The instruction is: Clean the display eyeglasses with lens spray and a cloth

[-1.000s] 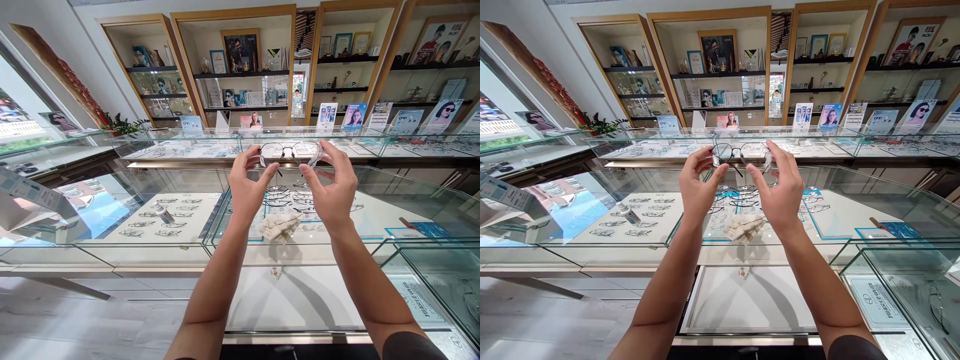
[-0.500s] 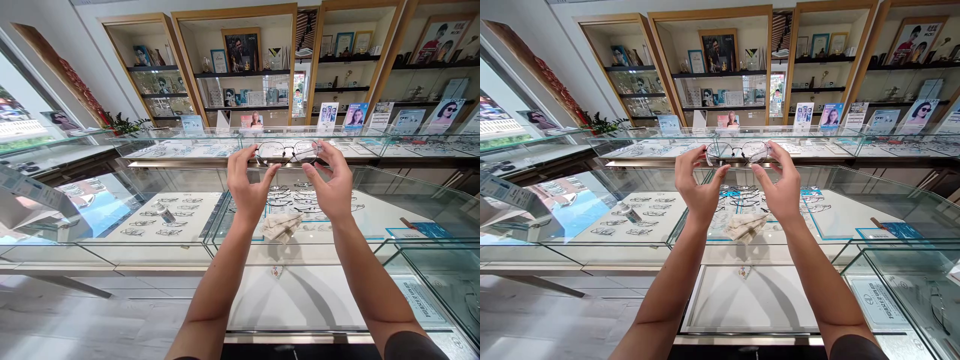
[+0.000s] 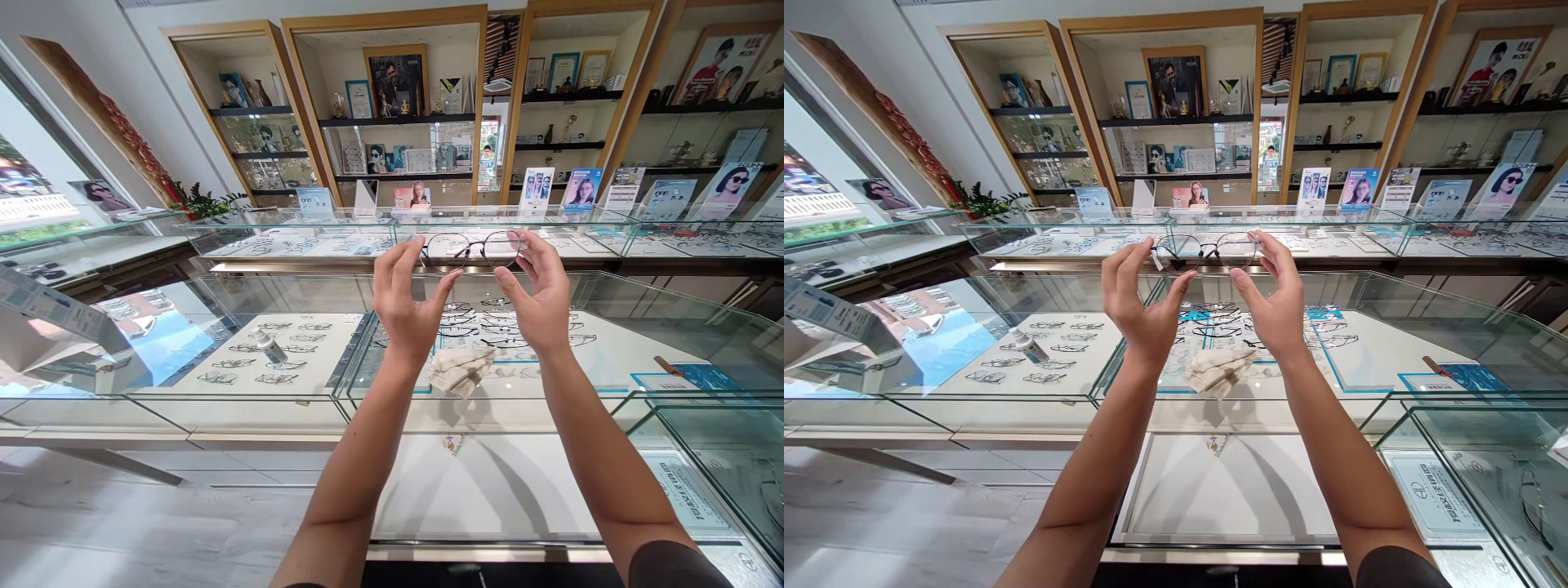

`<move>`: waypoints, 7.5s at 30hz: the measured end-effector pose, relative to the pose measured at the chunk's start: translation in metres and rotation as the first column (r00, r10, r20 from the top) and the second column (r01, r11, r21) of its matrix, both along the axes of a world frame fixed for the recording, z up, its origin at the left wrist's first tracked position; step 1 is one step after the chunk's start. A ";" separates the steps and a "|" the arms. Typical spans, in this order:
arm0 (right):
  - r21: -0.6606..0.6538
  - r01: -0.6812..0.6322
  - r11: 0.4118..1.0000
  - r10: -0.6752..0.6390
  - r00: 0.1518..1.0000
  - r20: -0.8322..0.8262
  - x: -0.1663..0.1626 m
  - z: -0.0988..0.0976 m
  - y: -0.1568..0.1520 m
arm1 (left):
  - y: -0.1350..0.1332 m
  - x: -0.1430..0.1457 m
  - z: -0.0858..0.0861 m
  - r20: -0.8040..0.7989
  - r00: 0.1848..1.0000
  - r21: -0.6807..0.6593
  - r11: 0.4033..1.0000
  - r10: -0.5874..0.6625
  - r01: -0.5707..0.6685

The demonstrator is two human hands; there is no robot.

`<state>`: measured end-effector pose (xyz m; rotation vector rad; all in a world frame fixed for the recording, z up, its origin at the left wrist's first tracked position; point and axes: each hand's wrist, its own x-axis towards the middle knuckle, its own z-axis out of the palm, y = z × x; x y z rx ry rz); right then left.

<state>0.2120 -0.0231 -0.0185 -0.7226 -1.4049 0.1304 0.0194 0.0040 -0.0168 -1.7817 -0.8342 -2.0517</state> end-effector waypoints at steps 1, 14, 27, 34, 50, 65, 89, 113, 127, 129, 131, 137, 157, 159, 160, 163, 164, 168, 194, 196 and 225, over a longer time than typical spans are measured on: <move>0.032 0.025 0.999 -0.025 1.000 0.006 -0.002 0.000 -0.001 | 0.001 0.000 -0.001 0.007 1.000 -0.015 1.000 -0.018 0.018; 0.204 0.227 0.952 -0.250 0.964 0.092 -0.015 -0.002 -0.009 | 0.014 0.001 -0.009 0.064 0.982 -0.070 0.981 -0.178 0.182; -0.151 -0.076 0.986 0.043 0.977 -0.208 0.006 0.001 0.003 | -0.011 0.002 0.006 0.056 0.997 -0.138 0.989 -0.046 0.053; -0.233 -0.170 0.957 0.103 0.956 -0.275 0.006 0.004 0.004 | -0.013 0.003 0.007 0.035 0.999 -0.101 0.995 -0.002 0.006; -0.054 0.084 0.995 -0.091 0.985 -0.149 -0.003 0.010 -0.015 | 0.022 -0.005 -0.009 0.086 0.957 -0.270 0.918 -0.278 0.292; -0.178 -0.234 0.956 0.157 0.918 -0.364 -0.001 0.005 0.000 | 0.015 0.003 -0.009 0.219 0.932 -0.427 0.830 -0.290 0.358; -0.143 -0.459 0.877 0.303 0.758 -0.577 0.000 0.008 0.003 | -0.008 0.014 -0.002 -0.007 0.999 -0.166 0.985 -0.041 0.040; -0.056 0.130 0.990 -0.095 0.904 0.417 0.024 0.017 -0.016 | 0.001 -0.016 0.009 -0.469 0.878 -0.055 0.995 -0.100 0.084; -0.582 -0.420 0.696 0.529 0.849 0.020 0.031 0.006 0.006 | -0.003 -0.020 0.020 -0.224 0.743 -0.488 0.733 -0.630 0.474; -0.585 -0.437 0.683 0.527 0.850 -0.019 0.031 0.003 0.012 | 0.002 -0.020 0.020 -0.211 0.733 -0.524 0.708 -0.646 0.473; -0.573 -0.436 0.694 0.501 0.864 -0.051 0.029 0.001 0.017 | 0.003 -0.018 0.015 -0.161 0.778 -0.535 0.716 -0.607 0.448; -0.448 -0.170 0.878 0.232 0.969 0.088 -0.004 -0.011 0.028 | -0.019 -0.007 -0.019 0.281 0.884 -0.624 0.629 -0.372 0.463; -0.213 0.118 0.970 0.005 0.865 0.501 -0.072 -0.060 0.005 | -0.007 -0.016 -0.064 0.648 0.741 -0.621 0.441 -0.175 0.648; -0.226 0.050 0.973 0.075 0.853 0.516 -0.058 -0.067 0.008 | -0.005 -0.033 -0.064 0.530 0.826 -0.673 0.498 -0.191 0.547; -0.246 0.041 0.968 0.107 0.823 0.558 -0.050 -0.074 0.010 | -0.005 -0.043 -0.063 0.452 0.870 -0.703 0.522 -0.197 0.483; -0.380 0.045 0.924 0.276 0.609 0.744 -0.022 -0.107 0.015 | -0.004 -0.075 -0.056 0.128 0.967 -0.797 0.558 -0.218 0.231; -0.422 0.071 0.904 0.319 0.546 0.775 -0.015 -0.120 0.016 | -0.003 -0.084 -0.053 -0.012 0.973 -0.816 0.565 -0.230 0.123; -0.466 0.145 0.873 0.371 0.424 0.826 -0.004 -0.158 0.014 | 0.004 -0.094 -0.042 -0.524 0.813 -0.741 0.607 -0.254 -0.288; -0.595 0.293 0.748 0.529 0.279 0.802 -0.004 -0.164 -0.070 | 0.058 0.012 -0.126 -0.849 0.329 -0.528 0.619 -0.415 -0.582; -0.630 0.272 0.727 0.559 0.299 0.774 -0.004 -0.166 -0.073 | 0.047 0.003 -0.122 -0.846 0.365 -0.534 0.616 -0.390 -0.579; -0.960 -0.275 0.057 0.743 0.654 -0.143 0.004 -0.159 -0.067 | 0.119 0.012 -0.105 -0.702 0.540 -0.709 0.526 -0.464 -0.470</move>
